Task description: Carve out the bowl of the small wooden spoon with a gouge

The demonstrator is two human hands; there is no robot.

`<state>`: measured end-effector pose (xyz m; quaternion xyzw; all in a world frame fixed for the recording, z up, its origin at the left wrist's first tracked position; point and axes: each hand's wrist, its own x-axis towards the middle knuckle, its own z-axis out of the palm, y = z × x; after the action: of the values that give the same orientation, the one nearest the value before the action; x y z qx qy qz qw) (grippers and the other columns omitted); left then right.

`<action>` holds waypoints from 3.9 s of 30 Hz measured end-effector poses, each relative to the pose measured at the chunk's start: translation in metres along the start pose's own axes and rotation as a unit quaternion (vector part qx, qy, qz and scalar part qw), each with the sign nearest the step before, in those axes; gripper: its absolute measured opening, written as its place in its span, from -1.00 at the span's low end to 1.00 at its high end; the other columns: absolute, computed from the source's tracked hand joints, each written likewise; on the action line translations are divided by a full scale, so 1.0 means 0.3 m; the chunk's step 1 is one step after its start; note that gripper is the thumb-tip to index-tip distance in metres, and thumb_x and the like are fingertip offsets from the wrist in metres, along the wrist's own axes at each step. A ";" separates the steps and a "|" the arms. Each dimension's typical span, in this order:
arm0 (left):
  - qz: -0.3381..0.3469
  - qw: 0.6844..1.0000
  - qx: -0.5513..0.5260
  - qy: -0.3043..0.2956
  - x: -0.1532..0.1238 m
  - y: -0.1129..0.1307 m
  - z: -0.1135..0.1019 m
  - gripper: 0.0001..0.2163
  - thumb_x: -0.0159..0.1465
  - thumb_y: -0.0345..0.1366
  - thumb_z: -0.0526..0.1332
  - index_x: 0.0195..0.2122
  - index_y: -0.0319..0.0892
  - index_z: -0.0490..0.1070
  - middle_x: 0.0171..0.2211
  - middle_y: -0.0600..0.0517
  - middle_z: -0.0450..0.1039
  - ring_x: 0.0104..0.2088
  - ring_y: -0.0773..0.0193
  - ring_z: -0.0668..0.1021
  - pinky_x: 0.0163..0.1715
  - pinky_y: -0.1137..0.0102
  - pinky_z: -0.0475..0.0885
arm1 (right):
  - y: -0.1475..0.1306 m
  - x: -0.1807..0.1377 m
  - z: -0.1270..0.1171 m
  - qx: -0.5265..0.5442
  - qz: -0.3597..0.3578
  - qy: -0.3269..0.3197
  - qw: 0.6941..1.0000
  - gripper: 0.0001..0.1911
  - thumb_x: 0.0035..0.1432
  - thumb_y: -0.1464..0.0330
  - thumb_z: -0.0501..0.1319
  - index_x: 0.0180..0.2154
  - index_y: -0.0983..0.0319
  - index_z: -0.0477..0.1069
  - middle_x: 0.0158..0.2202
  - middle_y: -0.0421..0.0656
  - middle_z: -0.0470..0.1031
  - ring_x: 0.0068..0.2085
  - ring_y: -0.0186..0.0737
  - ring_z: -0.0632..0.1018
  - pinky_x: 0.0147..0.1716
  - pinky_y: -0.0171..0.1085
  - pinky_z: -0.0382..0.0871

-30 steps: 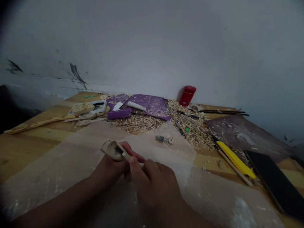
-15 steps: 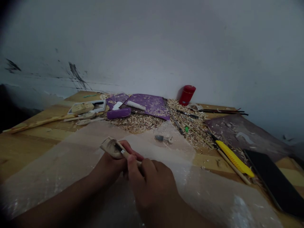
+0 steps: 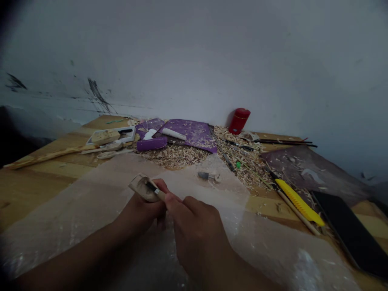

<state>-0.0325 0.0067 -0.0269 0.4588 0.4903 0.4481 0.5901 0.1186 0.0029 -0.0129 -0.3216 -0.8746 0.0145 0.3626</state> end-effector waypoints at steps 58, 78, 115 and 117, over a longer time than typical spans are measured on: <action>-0.031 0.999 0.000 -0.032 0.041 -0.013 -0.005 -0.88 0.06 -0.34 0.16 -0.52 -0.18 0.18 -0.68 0.16 0.38 -0.79 0.48 0.34 -0.81 0.59 0.20 | 0.013 -0.010 0.033 -0.055 0.012 -0.034 0.998 -0.66 0.14 0.49 -0.11 -0.13 0.35 0.34 -0.59 -0.15 0.38 -0.61 -0.27 0.40 -0.64 -0.34 0.17; -0.091 0.989 -0.041 -0.107 0.046 0.015 -0.023 -0.90 0.03 -0.35 0.21 -0.50 -0.23 0.28 -0.64 0.10 0.42 -0.78 0.50 0.35 -0.79 0.60 0.21 | 0.075 -0.009 0.025 -0.024 0.034 -0.087 0.995 -0.68 0.19 0.44 -0.03 -0.04 0.24 0.32 -0.52 -0.18 0.37 -0.52 -0.31 0.37 -0.54 -0.36 0.20; 0.025 0.821 0.529 0.212 0.150 0.114 -0.132 -0.75 -0.01 -0.11 0.22 -0.55 -0.20 0.29 -0.58 0.04 0.29 -0.41 0.22 0.38 -0.49 0.44 0.09 | 0.259 -0.009 0.054 0.077 0.291 -0.085 0.950 -0.72 0.19 0.30 0.09 -0.07 0.24 0.28 -0.07 -0.09 0.33 -0.16 -0.19 0.43 -0.22 -0.10 0.35; -0.002 0.855 0.482 0.191 0.142 0.113 -0.104 -0.74 -0.01 -0.10 0.20 -0.59 -0.21 0.29 -0.66 0.06 0.27 -0.53 0.29 0.36 -0.55 0.46 0.09 | 0.279 -0.006 0.071 0.120 0.311 -0.067 0.940 -0.73 0.18 0.30 0.09 -0.08 0.25 0.28 -0.08 -0.09 0.34 -0.17 -0.19 0.43 -0.22 -0.11 0.35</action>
<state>-0.0611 0.0575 -0.0038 0.5899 0.7492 0.2334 0.1906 0.1520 0.0727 -0.0515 -0.5304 -0.7447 0.2525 0.3166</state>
